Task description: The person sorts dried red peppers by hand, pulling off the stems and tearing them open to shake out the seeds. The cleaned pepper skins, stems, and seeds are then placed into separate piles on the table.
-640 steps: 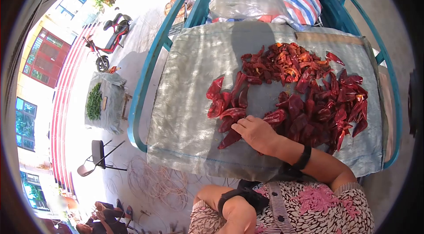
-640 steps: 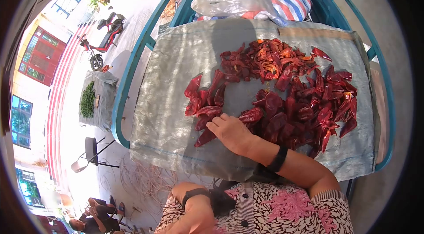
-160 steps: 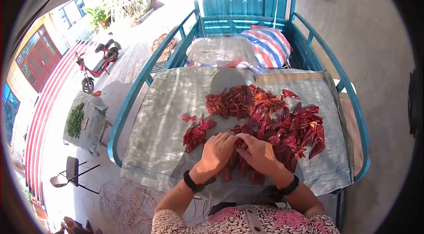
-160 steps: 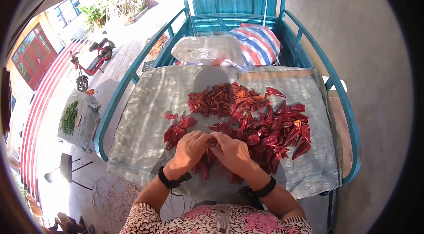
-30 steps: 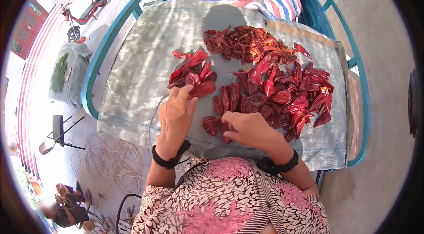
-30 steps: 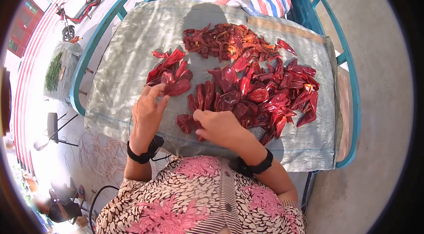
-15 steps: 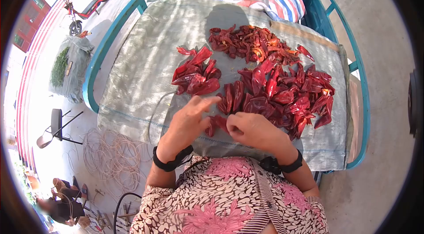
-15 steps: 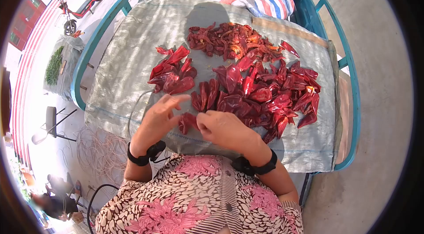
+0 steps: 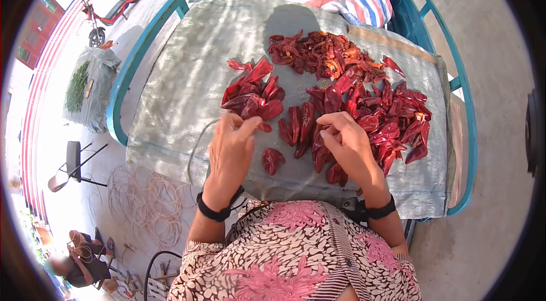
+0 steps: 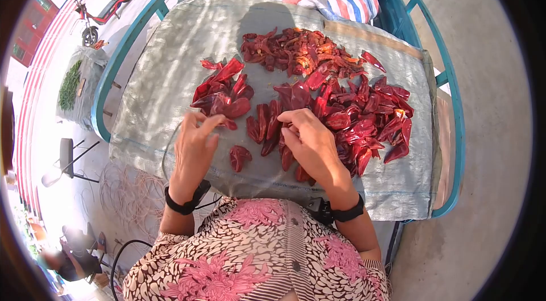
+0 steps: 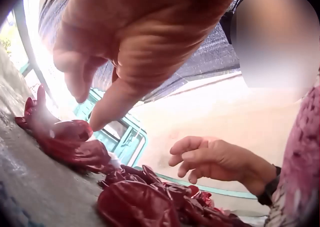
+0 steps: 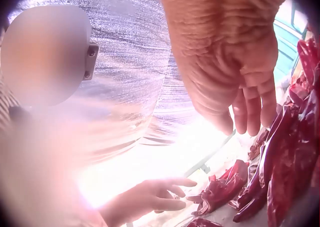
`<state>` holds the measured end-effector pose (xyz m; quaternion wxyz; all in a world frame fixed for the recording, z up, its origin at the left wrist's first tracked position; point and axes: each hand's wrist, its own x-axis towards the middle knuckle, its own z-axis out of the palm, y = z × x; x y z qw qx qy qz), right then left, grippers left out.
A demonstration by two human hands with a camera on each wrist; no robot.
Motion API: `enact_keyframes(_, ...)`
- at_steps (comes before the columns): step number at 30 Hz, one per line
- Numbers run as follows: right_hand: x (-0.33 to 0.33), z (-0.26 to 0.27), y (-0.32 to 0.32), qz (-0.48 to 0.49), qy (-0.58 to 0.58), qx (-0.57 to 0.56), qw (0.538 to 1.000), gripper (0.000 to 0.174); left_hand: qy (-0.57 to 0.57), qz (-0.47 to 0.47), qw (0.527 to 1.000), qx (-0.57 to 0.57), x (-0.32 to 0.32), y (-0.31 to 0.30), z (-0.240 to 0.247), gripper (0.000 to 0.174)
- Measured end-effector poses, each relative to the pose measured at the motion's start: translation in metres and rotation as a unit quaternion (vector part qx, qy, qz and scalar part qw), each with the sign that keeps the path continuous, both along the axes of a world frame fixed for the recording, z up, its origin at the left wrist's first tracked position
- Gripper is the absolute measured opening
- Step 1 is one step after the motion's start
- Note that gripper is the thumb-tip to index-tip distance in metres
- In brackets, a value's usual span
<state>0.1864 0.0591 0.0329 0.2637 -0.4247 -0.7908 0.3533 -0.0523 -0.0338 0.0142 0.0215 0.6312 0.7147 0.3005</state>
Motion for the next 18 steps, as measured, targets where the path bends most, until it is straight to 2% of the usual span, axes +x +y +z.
enact_keyframes(3,0.005,-0.002,0.000,-0.013,0.017,-0.020,1.000,0.024,-0.033,-0.159,0.971,-0.177,-0.003,-0.011,-0.009,0.041)
enact_keyframes(6,0.007,-0.005,-0.002,0.000,0.015,-0.012,1.000,0.025,-0.019,-0.174,0.964,-0.199,0.006,-0.009,-0.024,0.031)
enact_keyframes(9,0.010,-0.008,-0.005,0.040,-0.027,0.007,0.999,0.027,-0.049,-0.150,0.970,-0.185,0.010,-0.005,-0.015,0.023)
enact_keyframes(12,0.008,0.003,-0.011,0.131,-0.067,-0.047,0.988,0.029,-0.080,-0.179,0.975,-0.103,0.016,0.001,-0.011,0.018)
enact_keyframes(13,0.005,0.001,-0.014,0.148,-0.070,-0.030,0.986,0.030,-0.114,-0.187,0.970,-0.108,0.020,0.003,-0.010,0.017)
enact_keyframes(15,0.004,-0.010,-0.013,0.155,-0.034,-0.012,0.987,0.029,-0.184,-0.204,0.954,-0.118,0.029,0.005,-0.008,0.016)
enact_keyframes(18,0.006,-0.010,-0.010,0.119,-0.038,0.014,0.992,0.025,-0.168,-0.150,0.971,-0.082,0.033,0.007,-0.009,0.018)
